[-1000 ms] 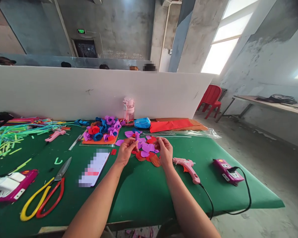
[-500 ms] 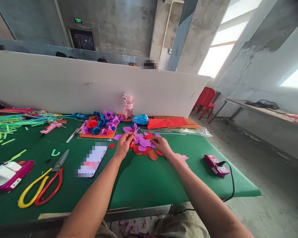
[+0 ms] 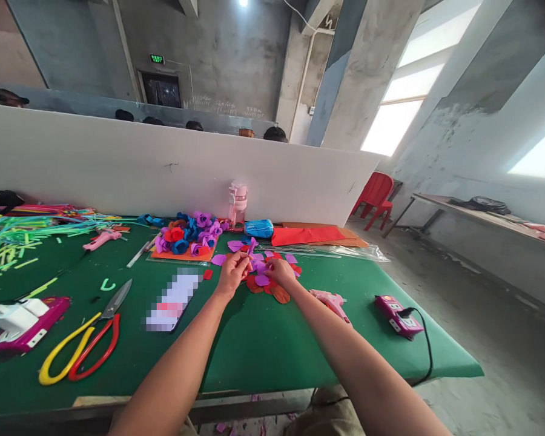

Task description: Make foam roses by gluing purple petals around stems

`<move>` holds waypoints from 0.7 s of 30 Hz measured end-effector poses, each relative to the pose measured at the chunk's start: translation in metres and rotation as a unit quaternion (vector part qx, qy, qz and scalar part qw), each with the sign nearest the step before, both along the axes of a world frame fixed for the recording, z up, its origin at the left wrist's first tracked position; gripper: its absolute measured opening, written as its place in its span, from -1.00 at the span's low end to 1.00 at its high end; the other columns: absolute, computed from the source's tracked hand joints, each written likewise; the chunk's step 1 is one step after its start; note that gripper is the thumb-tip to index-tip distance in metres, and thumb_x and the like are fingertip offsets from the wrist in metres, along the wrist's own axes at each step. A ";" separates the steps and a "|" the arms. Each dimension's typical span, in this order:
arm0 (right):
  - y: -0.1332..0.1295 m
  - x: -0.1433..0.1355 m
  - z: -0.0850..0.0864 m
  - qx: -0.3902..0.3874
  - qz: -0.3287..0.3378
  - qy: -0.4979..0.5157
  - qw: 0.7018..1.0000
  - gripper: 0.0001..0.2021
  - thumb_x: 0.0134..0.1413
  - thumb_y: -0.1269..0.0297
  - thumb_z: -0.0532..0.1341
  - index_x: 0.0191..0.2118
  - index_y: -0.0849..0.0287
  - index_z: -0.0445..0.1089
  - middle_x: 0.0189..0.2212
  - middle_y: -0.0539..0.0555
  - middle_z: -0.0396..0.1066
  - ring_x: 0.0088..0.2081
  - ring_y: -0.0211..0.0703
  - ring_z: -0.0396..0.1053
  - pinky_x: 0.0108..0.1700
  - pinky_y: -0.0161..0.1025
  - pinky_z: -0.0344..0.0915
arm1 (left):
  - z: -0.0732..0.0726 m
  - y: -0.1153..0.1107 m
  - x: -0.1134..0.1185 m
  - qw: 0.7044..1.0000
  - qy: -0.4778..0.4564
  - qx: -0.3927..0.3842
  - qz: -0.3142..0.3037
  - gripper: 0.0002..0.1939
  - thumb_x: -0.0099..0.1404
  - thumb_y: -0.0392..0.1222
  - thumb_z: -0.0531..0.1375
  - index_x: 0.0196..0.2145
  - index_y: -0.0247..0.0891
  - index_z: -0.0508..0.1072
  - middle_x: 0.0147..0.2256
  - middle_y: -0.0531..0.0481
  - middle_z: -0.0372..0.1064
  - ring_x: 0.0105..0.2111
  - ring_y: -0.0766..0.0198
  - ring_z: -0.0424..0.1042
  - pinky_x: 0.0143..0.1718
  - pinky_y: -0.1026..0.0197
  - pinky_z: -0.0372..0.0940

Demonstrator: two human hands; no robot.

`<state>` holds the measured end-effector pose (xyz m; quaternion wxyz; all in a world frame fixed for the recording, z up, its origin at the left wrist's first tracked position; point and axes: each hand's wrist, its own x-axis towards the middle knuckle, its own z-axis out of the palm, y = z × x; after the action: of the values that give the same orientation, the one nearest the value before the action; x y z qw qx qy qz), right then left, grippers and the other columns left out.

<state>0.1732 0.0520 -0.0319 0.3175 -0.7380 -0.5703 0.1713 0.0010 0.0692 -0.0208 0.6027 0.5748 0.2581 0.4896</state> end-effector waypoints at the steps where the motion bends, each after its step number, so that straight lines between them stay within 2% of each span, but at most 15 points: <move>1: -0.001 0.001 0.001 0.012 -0.004 0.016 1.000 -0.91 -0.30 0.45 0.29 -0.59 0.14 0.38 -0.60 -0.04 0.35 -0.43 -0.21 0.30 -0.40 -0.34 0.09 | -0.001 0.000 0.000 1.000 0.005 -0.002 -0.002 -0.73 0.14 -0.01 0.17 -0.34 -0.30 0.36 -0.58 0.10 0.27 -0.66 0.48 0.10 -0.65 0.39 -0.05; 3: -0.004 0.005 0.003 0.041 -0.013 0.054 0.998 -0.92 -0.26 0.41 0.26 -0.62 0.14 0.36 -0.63 -0.05 0.34 -0.46 -0.22 0.29 -0.42 -0.34 0.10 | -0.002 0.002 0.000 1.000 0.013 -0.003 0.003 -0.71 0.13 0.00 0.17 -0.34 -0.31 0.37 -0.60 0.10 0.26 -0.67 0.48 0.09 -0.65 0.38 -0.05; 6: -0.012 0.011 0.009 0.073 -0.018 0.133 0.988 -0.92 -0.20 0.29 0.23 -0.57 0.16 0.36 -0.65 -0.05 0.33 -0.54 -0.25 0.27 -0.47 -0.34 0.12 | -0.002 0.004 -0.001 0.999 0.022 0.011 0.036 -0.72 0.10 -0.01 0.20 -0.38 -0.31 0.39 -0.60 0.11 0.27 -0.62 0.45 0.17 -0.56 0.36 0.08; 10: -0.033 0.008 0.014 0.083 -0.003 0.255 0.964 -0.76 -0.16 0.10 0.19 -0.46 0.19 0.35 -0.68 -0.07 0.32 -0.64 -0.30 0.25 -0.57 -0.36 0.14 | 0.002 0.005 -0.003 0.997 0.053 0.006 0.057 -0.70 -0.03 -0.04 0.30 -0.42 -0.32 0.44 -0.48 0.04 0.39 -0.45 0.36 0.33 -0.34 0.29 0.21; 15: -0.058 -0.016 0.010 0.078 0.015 0.350 0.933 -0.66 -0.26 0.00 0.26 -0.45 0.20 0.32 -0.70 -0.06 0.34 -0.67 -0.30 0.29 -0.62 -0.38 0.13 | 0.007 -0.002 0.001 0.997 0.082 -0.007 -0.009 -0.62 -0.10 -0.05 0.34 -0.33 -0.35 0.49 -0.41 -0.03 0.43 -0.39 0.30 0.36 -0.30 0.24 0.24; 19: -0.072 -0.036 0.009 0.080 0.029 0.388 0.918 -0.68 -0.23 0.04 0.27 -0.43 0.21 0.35 -0.71 -0.07 0.36 -0.67 -0.31 0.28 -0.62 -0.40 0.10 | 0.009 -0.009 0.004 0.987 0.140 0.019 -0.074 -0.73 -0.11 -0.07 0.34 -0.49 -0.33 0.51 -0.53 -0.01 0.41 -0.50 0.32 0.32 -0.42 0.27 0.23; 21: -0.082 -0.035 0.012 0.096 0.034 0.382 0.918 -0.69 -0.20 0.06 0.27 -0.39 0.21 0.37 -0.68 -0.06 0.37 -0.65 -0.30 0.30 -0.60 -0.39 0.12 | 0.010 -0.010 0.004 0.981 0.164 0.017 -0.099 -0.77 -0.09 -0.07 0.33 -0.55 -0.32 0.51 -0.59 0.01 0.38 -0.56 0.35 0.29 -0.49 0.29 0.20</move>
<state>0.1379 -0.0295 -0.0198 0.5747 -0.5621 -0.4441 0.3957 0.0045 0.0589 -0.0110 0.5877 0.6802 0.2867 0.3312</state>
